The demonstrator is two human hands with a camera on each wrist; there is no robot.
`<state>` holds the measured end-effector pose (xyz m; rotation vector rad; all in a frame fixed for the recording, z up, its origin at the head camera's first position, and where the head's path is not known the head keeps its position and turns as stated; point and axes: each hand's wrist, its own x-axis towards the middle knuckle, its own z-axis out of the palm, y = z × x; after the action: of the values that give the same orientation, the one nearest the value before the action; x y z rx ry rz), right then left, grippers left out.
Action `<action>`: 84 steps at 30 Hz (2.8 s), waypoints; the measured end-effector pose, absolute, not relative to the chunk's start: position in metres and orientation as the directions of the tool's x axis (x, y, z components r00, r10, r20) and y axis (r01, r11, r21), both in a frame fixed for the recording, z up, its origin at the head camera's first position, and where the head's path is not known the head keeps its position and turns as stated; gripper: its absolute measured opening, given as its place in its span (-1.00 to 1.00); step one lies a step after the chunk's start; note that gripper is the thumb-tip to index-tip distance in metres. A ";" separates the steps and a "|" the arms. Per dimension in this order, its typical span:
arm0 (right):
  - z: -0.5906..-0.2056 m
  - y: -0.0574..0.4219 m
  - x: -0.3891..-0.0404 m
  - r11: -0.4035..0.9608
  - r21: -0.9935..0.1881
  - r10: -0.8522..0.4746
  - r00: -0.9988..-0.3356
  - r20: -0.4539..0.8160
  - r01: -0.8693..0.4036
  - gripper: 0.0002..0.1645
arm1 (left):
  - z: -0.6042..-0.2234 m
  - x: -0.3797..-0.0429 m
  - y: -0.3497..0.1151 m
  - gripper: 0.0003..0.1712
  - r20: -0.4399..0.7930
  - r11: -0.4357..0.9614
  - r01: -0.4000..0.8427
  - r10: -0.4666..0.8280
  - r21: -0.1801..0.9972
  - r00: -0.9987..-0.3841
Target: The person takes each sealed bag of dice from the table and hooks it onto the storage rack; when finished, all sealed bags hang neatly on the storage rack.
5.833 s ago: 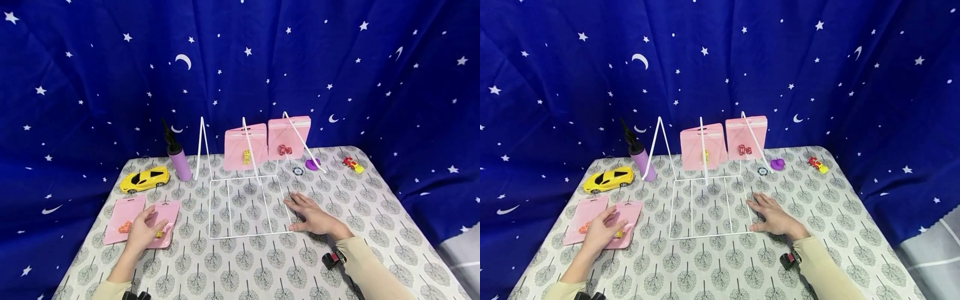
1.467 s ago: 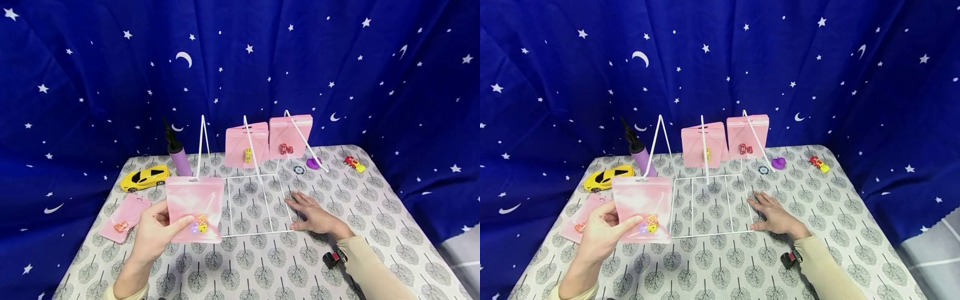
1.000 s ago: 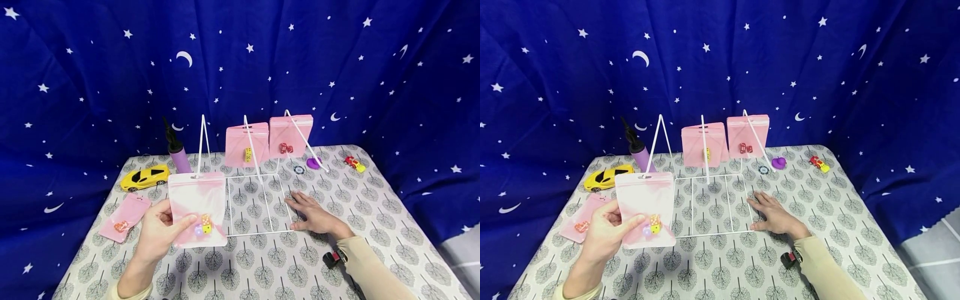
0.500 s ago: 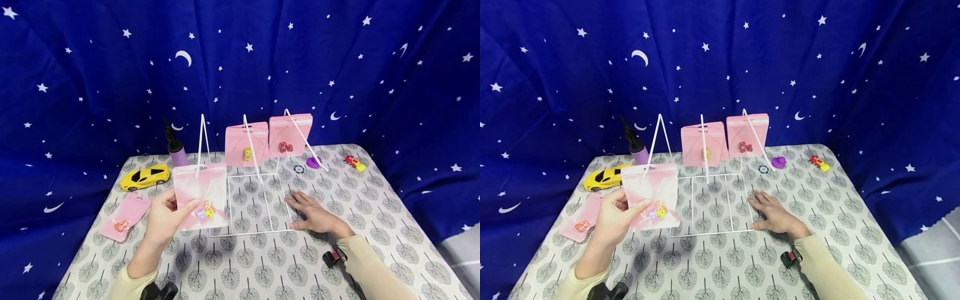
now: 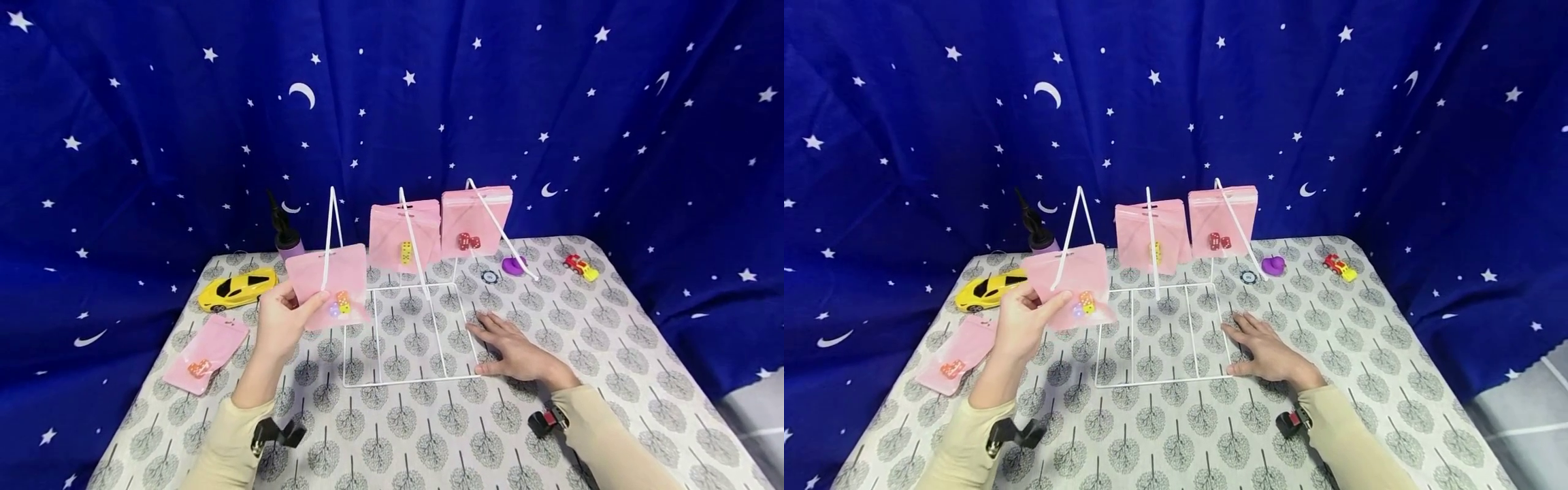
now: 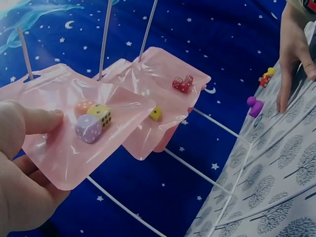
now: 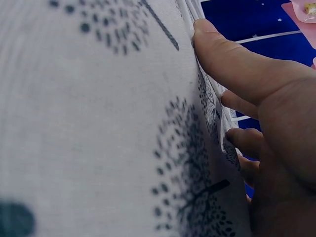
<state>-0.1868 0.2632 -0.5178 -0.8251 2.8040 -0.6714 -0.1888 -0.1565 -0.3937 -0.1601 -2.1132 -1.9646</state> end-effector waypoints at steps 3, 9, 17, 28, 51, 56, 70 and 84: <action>-0.518 0.263 -0.186 0.748 -0.458 -0.545 -0.838 -0.013 -0.480 0.10 | -0.394 -0.197 -0.156 -0.65 0.226 0.072 0.219 -0.101 0.973 -0.969; -0.520 0.263 -0.186 0.744 -0.458 -0.546 -0.838 0.003 -0.487 0.10 | -0.394 -0.214 -0.154 -0.64 0.233 0.079 0.225 -0.123 0.971 -0.965; -0.519 0.263 -0.187 0.746 -0.451 -0.545 -0.838 0.010 -0.490 0.08 | -0.397 -0.235 -0.150 -0.73 0.299 0.048 0.296 -0.125 0.954 -0.946; -0.519 0.262 -0.185 0.742 -0.457 -0.544 -0.839 0.019 -0.491 0.09 | -0.396 -0.254 -0.146 -0.69 0.307 0.068 0.301 -0.113 0.951 -0.945; -0.518 0.261 -0.186 0.741 -0.462 -0.543 -0.840 0.016 -0.488 0.07 | -0.398 -0.283 -0.149 -0.61 0.258 -0.018 0.260 -0.091 0.965 -0.962; -0.517 0.261 -0.185 0.741 -0.464 -0.541 -0.841 0.014 -0.485 0.08 | -0.407 -0.283 -0.154 -0.63 0.271 -0.052 0.274 -0.057 0.960 -0.961; -0.519 0.261 -0.185 0.740 -0.459 -0.542 -0.840 0.025 -0.491 0.08 | -0.446 -0.270 -0.176 -0.82 0.163 -0.073 0.166 -0.035 0.983 -0.986; -0.517 0.261 -0.186 0.759 -0.466 -0.528 -0.848 -0.032 -0.455 0.10 | -0.466 -0.226 -0.241 -0.68 0.138 0.170 0.127 -0.052 0.977 -0.989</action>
<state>-0.1864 0.2607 -0.5172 -0.7862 2.7923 -0.6779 -0.2263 -0.2410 -0.4661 -0.0743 -2.2920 -1.9380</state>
